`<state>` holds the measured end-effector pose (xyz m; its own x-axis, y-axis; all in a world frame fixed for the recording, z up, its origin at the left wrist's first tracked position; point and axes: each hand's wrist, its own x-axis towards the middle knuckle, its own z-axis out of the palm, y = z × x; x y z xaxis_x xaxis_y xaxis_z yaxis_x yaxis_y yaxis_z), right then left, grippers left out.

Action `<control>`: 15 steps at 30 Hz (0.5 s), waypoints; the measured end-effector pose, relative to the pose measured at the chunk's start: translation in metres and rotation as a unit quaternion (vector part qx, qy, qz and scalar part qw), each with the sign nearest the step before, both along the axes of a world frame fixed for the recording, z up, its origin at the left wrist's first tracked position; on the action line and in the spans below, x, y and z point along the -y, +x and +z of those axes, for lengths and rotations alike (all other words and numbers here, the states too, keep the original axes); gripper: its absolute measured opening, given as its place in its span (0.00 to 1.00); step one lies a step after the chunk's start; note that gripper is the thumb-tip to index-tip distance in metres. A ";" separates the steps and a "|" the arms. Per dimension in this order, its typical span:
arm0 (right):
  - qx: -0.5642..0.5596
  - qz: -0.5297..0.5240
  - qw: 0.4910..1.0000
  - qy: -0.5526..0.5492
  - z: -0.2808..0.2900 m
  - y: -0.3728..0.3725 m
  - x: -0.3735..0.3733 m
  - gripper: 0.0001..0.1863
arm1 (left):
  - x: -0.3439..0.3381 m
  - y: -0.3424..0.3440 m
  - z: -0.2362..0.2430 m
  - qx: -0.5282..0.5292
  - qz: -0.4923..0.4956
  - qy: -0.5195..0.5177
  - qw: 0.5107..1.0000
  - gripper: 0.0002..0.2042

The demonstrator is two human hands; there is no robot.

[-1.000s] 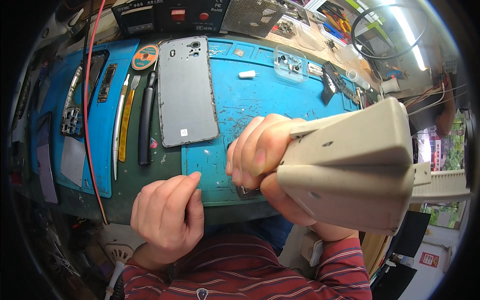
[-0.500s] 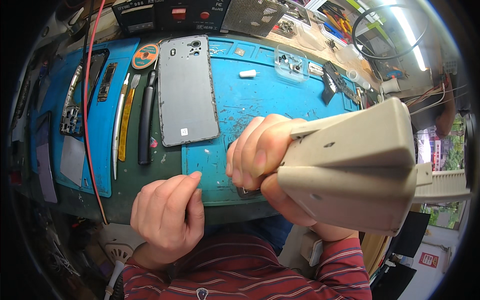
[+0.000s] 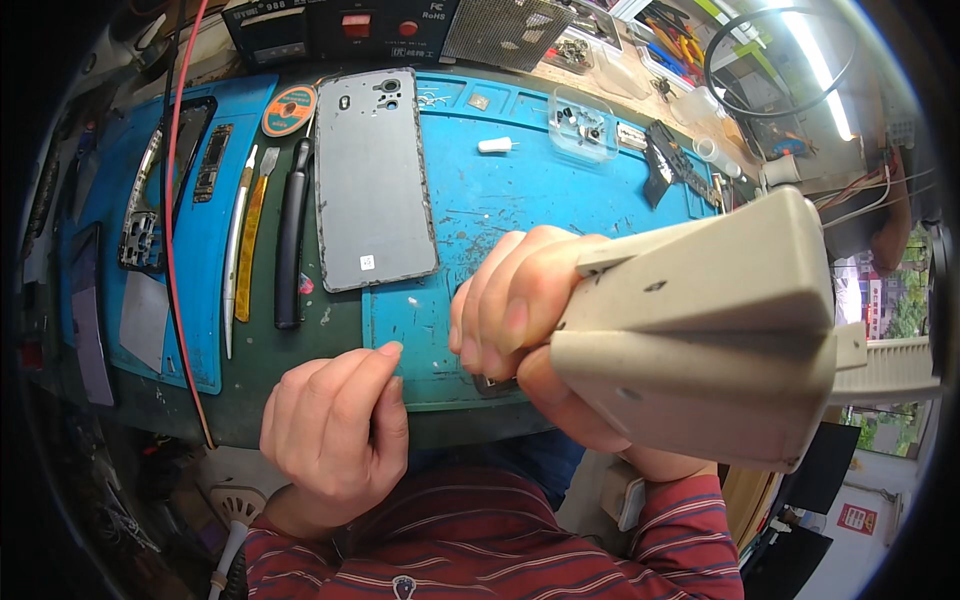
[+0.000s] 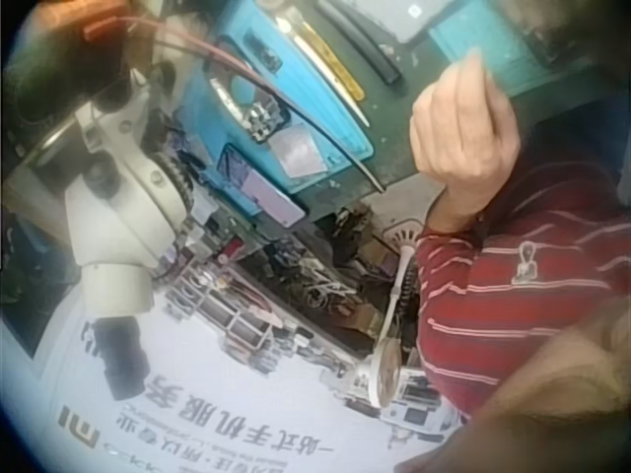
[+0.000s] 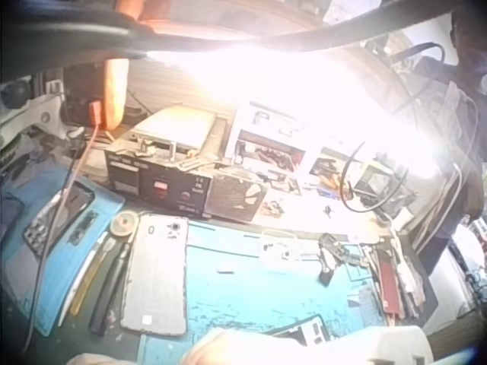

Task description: The person removes a red back cover from a smartphone, uses a heat gun on the device, and then reattaches the back cover. They then open the phone to access internal components and use a small tool to adjust parts inside.

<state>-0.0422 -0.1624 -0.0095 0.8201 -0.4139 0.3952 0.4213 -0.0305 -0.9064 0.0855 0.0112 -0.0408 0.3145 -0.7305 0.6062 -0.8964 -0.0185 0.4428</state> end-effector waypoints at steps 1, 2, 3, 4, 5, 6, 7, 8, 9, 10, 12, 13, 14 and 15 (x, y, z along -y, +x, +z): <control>0.021 0.003 1.000 0.022 -0.011 0.002 0.000 0.18 | 0.000 0.000 0.000 0.000 -0.002 -0.002 1.000 0.11; 0.022 0.000 0.999 0.036 -0.012 -0.001 -0.001 0.18 | 0.001 -0.001 0.000 -0.001 -0.003 -0.004 1.000 0.11; 0.023 -0.004 0.999 0.049 -0.011 -0.001 -0.002 0.18 | 0.002 -0.001 0.001 -0.001 -0.005 -0.006 1.000 0.11; 0.005 -0.007 0.998 0.056 0.008 0.005 -0.006 0.18 | 0.000 0.000 -0.001 0.000 0.000 -0.003 1.000 0.11; -0.005 -0.009 0.999 0.045 0.011 0.005 -0.006 0.18 | 0.000 0.000 -0.001 0.001 0.000 -0.001 1.000 0.11; -0.015 -0.009 0.999 0.034 0.014 0.005 -0.005 0.18 | 0.000 0.000 -0.001 0.002 0.001 0.001 1.000 0.12; -0.017 -0.006 1.000 0.006 0.008 0.001 -0.001 0.18 | 0.000 0.000 0.000 0.001 0.000 0.001 1.000 0.12; -0.018 -0.005 1.000 -0.012 0.007 0.000 0.000 0.18 | 0.000 0.000 0.000 0.001 -0.002 0.001 1.000 0.12; -0.020 -0.004 0.999 -0.029 0.006 -0.001 0.001 0.18 | 0.001 -0.001 0.000 0.001 -0.003 0.001 1.000 0.12; -0.020 -0.003 0.999 -0.035 0.009 0.000 0.001 0.18 | 0.001 0.000 0.000 0.004 -0.002 0.002 1.000 0.12; -0.017 -0.009 0.999 -0.026 0.010 0.001 0.000 0.18 | 0.000 0.000 0.000 0.010 -0.001 0.004 1.000 0.12; -0.013 -0.015 1.000 -0.011 0.009 0.002 -0.002 0.18 | 0.000 0.000 0.000 0.009 0.000 0.005 1.000 0.12; -0.010 -0.021 1.000 0.004 0.008 0.003 -0.004 0.18 | 0.000 -0.001 0.000 0.009 0.001 0.006 1.000 0.12; -0.006 -0.026 0.999 0.019 0.007 0.003 -0.007 0.18 | 0.000 -0.001 0.000 0.008 0.002 0.007 1.000 0.12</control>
